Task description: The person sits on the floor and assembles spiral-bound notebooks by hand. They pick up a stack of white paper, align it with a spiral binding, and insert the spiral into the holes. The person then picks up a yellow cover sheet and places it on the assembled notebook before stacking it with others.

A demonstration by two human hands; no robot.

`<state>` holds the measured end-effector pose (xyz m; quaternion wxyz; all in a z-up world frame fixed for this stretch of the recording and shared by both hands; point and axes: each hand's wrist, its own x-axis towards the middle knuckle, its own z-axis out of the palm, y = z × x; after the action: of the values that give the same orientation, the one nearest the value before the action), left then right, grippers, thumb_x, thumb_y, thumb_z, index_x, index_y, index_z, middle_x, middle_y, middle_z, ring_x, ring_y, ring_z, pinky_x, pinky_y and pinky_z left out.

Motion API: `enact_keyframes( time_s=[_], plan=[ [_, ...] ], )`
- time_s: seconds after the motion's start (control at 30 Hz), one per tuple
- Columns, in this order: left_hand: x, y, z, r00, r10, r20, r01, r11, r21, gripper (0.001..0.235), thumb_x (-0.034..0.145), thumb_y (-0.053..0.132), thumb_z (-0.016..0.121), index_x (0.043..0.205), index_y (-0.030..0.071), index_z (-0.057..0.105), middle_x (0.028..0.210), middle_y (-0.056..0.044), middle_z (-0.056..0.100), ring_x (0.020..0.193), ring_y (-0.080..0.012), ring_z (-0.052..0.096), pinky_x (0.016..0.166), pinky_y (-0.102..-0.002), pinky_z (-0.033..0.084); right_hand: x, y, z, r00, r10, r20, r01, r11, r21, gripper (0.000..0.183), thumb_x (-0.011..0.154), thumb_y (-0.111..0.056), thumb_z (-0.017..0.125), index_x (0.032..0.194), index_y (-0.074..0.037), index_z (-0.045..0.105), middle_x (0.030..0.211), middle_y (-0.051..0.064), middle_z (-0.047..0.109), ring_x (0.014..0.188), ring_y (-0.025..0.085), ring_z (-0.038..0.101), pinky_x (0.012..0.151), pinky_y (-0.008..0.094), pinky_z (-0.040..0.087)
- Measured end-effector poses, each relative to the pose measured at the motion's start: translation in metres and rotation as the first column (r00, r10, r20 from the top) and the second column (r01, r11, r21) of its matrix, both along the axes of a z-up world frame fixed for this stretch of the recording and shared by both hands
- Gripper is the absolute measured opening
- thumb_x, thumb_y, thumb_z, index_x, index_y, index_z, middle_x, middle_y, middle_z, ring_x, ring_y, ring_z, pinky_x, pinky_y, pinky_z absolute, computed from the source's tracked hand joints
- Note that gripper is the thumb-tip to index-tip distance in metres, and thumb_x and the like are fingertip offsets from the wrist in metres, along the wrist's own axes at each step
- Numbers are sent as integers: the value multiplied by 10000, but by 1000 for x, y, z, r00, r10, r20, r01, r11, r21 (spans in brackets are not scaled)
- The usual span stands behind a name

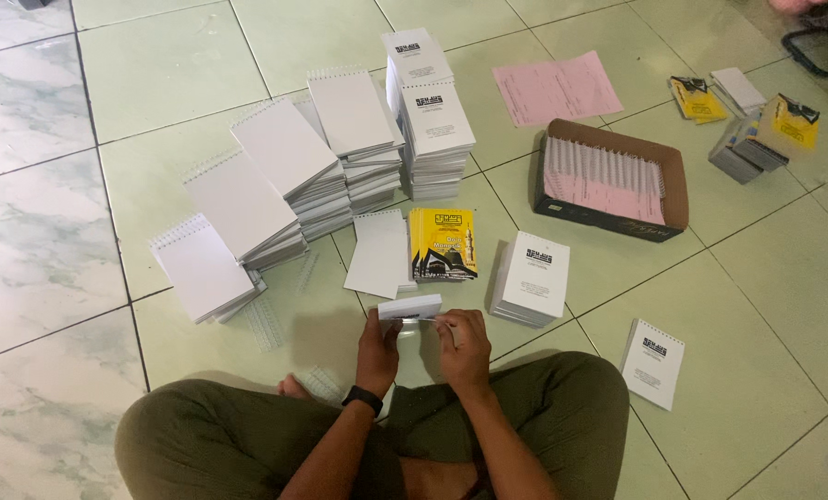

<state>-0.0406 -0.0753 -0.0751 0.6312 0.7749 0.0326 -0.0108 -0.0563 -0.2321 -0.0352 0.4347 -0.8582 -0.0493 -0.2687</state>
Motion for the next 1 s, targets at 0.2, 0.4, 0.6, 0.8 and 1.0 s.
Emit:
enact_keyframes(
  time_s=[0.2,0.4,0.6,0.8,1.0],
  plan=[
    [1,-1,-18,998,-23,-52,17,993,-113,316,1077,-31,443,1392,-38,419,1290,-257,618,1260,-443,589,1117,-653,467,6,-2,-2,976,-10,-219,49,984,171,456,908,-112,808,1230,-36,494,1212,176,534,1140,358,594,1024,526,500],
    [-1,-5,-17,996,-7,-90,1,998,-69,350,1100,33,448,1449,58,445,1383,-211,604,1327,-375,557,1161,-598,437,8,12,-15,799,179,-574,-22,963,270,562,1036,-31,555,1547,43,333,1461,284,514,1416,433,464,1213,582,360],
    [2,-5,-30,997,-13,-73,15,1000,16,304,1062,-8,474,1333,129,486,1240,-113,624,1218,-281,634,1033,-519,543,11,6,-47,800,42,-599,63,986,153,288,1054,-131,571,1335,-78,602,1247,182,703,1246,365,642,1053,531,516],
    [-2,-12,-4,1000,2,4,-2,992,126,410,1078,23,469,1462,74,336,1262,-213,581,1203,-415,616,941,-639,571,7,17,-31,781,24,-624,51,994,101,433,1081,-128,489,1506,-48,466,1307,269,671,1230,418,647,1011,557,550],
    [2,-6,-32,966,-35,258,-68,922,381,458,1046,-21,492,1476,-49,337,1168,-272,587,1122,-460,635,942,-604,586,7,13,-26,758,14,-652,58,994,88,341,1079,-130,475,1366,35,559,1181,306,705,1123,447,692,953,563,568]
  ],
)
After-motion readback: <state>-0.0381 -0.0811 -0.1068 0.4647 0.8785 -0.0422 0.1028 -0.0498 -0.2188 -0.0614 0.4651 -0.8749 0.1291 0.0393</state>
